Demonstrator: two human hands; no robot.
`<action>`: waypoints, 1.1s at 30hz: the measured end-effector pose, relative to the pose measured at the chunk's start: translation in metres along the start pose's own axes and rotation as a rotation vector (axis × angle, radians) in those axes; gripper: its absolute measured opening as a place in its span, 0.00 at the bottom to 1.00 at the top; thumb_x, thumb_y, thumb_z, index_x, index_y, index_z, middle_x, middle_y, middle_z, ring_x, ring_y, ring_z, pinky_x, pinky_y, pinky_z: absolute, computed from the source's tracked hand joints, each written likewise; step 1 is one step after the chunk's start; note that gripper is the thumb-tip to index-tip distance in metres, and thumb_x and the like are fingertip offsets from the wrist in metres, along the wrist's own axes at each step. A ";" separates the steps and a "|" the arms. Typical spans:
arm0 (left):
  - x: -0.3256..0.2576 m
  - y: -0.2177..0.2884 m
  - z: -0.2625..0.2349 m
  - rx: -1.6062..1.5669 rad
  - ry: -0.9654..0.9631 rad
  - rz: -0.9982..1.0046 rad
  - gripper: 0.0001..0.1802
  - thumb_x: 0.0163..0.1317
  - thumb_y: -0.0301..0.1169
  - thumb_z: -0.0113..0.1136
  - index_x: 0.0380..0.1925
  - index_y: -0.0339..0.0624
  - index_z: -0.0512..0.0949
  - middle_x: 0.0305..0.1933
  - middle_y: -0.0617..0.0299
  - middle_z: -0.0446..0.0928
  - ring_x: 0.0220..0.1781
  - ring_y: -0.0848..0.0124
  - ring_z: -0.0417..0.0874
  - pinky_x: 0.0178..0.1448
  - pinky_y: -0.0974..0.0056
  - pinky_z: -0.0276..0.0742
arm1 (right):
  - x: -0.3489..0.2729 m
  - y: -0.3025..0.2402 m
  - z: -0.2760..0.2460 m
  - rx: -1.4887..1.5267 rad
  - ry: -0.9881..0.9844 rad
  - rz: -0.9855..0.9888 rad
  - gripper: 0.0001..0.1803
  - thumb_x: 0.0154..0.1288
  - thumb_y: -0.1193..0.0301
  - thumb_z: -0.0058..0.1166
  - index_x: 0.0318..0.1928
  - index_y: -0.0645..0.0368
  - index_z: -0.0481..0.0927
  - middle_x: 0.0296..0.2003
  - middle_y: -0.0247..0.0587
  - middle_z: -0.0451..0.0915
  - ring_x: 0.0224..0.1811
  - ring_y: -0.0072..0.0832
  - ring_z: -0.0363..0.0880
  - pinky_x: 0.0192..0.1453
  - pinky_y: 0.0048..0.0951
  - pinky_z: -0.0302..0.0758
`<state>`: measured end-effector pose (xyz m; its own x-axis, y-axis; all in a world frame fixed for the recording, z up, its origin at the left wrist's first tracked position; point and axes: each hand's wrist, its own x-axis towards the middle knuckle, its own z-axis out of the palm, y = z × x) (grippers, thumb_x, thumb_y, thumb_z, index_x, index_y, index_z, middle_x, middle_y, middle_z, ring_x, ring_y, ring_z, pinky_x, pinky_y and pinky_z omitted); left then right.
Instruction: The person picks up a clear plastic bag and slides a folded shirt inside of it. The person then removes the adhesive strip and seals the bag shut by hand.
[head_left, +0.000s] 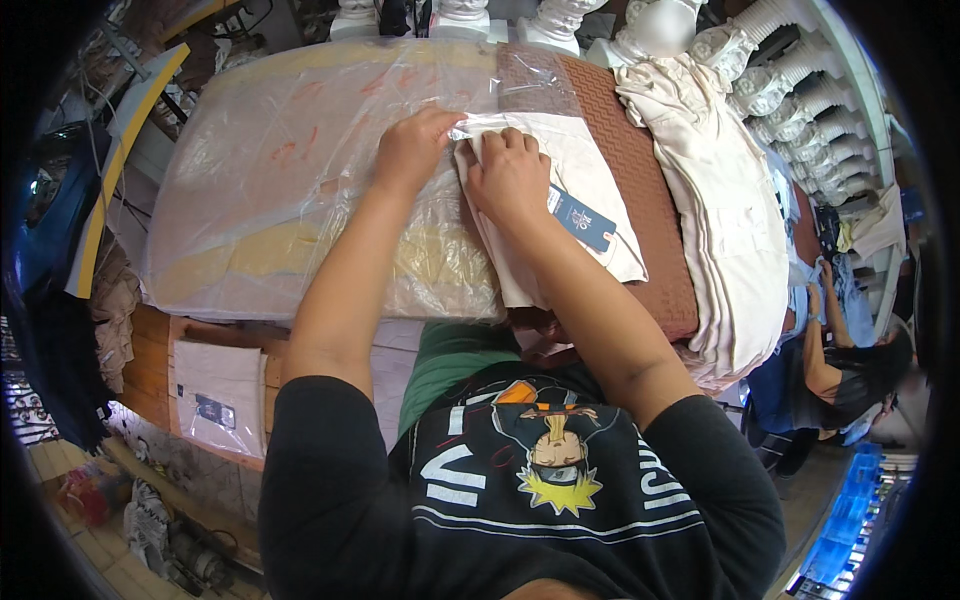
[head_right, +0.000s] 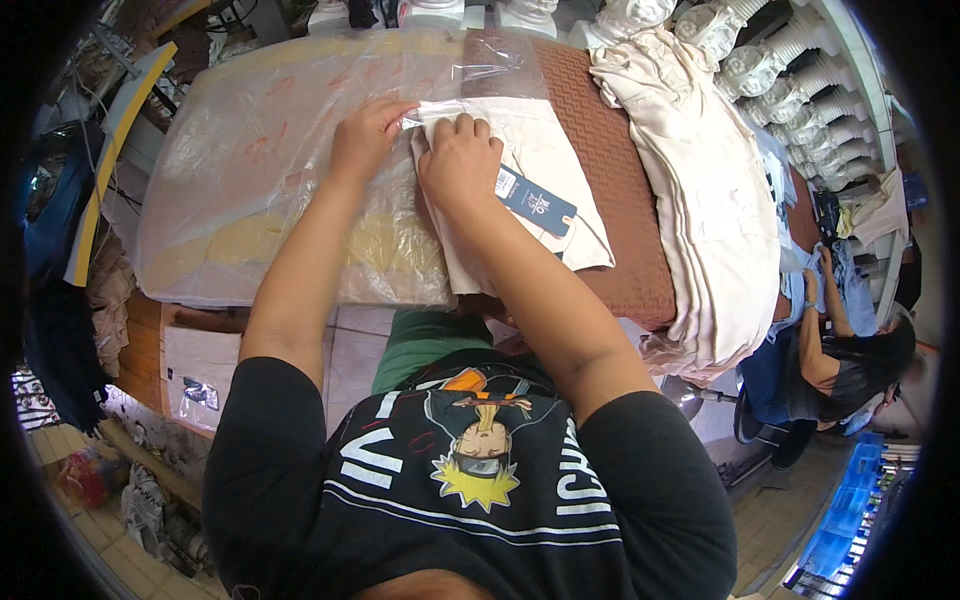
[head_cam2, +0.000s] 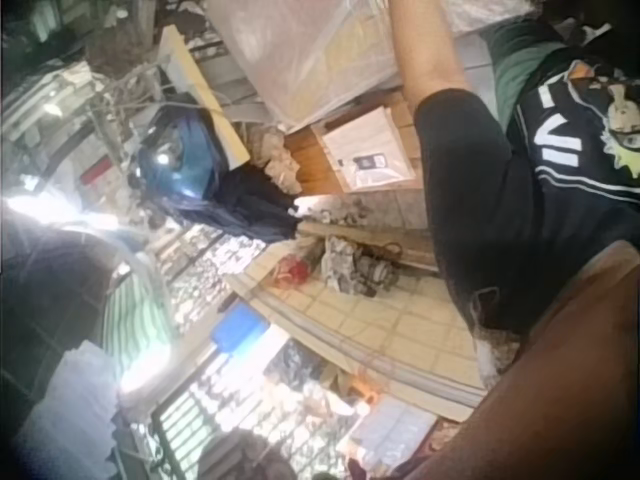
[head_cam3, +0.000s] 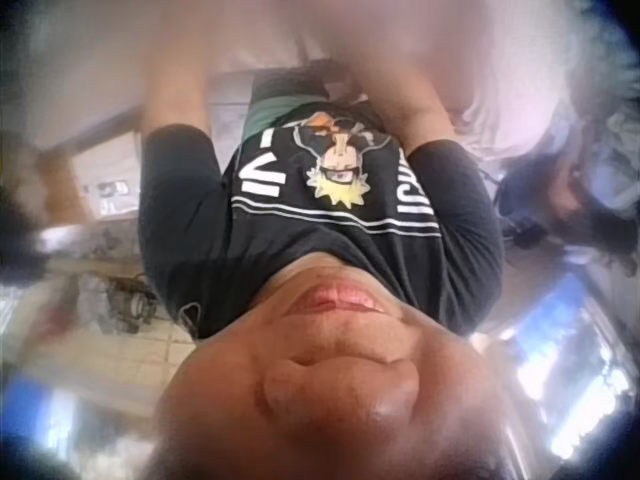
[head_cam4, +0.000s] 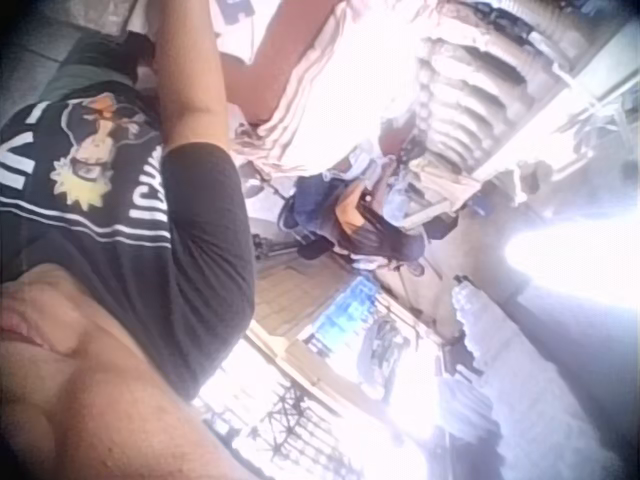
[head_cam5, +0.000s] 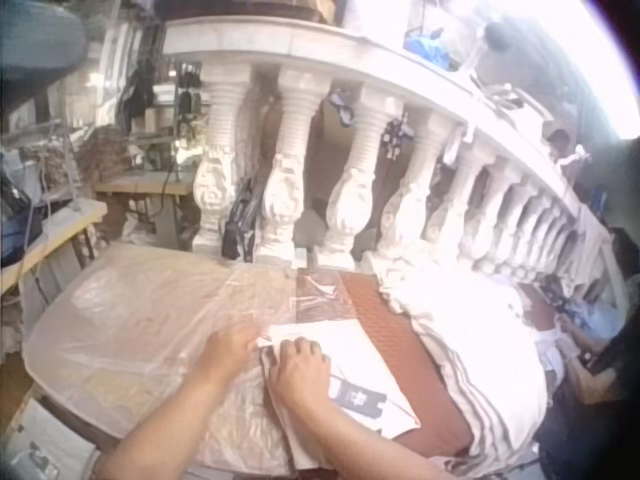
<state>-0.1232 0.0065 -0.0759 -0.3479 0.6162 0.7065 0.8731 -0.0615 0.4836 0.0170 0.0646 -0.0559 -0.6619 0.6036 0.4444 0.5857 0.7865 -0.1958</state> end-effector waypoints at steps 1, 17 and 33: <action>-0.005 0.006 0.000 -0.008 -0.025 -0.007 0.08 0.57 0.34 0.58 0.35 0.49 0.82 0.36 0.62 0.81 0.38 0.59 0.81 0.42 0.59 0.77 | 0.000 0.002 0.003 -0.008 0.013 -0.006 0.16 0.50 0.65 0.52 0.39 0.60 0.78 0.44 0.50 0.76 0.50 0.46 0.72 0.50 0.47 0.69; -0.014 0.076 -0.007 0.217 -0.256 0.084 0.22 0.50 0.32 0.63 0.49 0.51 0.74 0.52 0.62 0.72 0.57 0.61 0.70 0.59 0.54 0.64 | -0.050 0.130 -0.093 0.132 0.019 0.258 0.20 0.55 0.62 0.58 0.47 0.58 0.80 0.49 0.48 0.76 0.53 0.44 0.72 0.56 0.40 0.70; 0.031 0.091 0.058 0.365 -0.299 0.204 0.10 0.54 0.32 0.60 0.38 0.51 0.80 0.42 0.64 0.78 0.47 0.64 0.76 0.48 0.56 0.69 | -0.052 0.174 -0.085 0.948 -0.519 0.700 0.21 0.54 0.65 0.60 0.45 0.66 0.78 0.34 0.45 0.81 0.32 0.28 0.80 0.38 0.28 0.76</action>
<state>-0.0349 0.0659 -0.0399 -0.0915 0.8211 0.5634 0.9940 0.0409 0.1017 0.1933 0.1587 -0.0385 -0.5790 0.7349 -0.3531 0.4625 -0.0606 -0.8845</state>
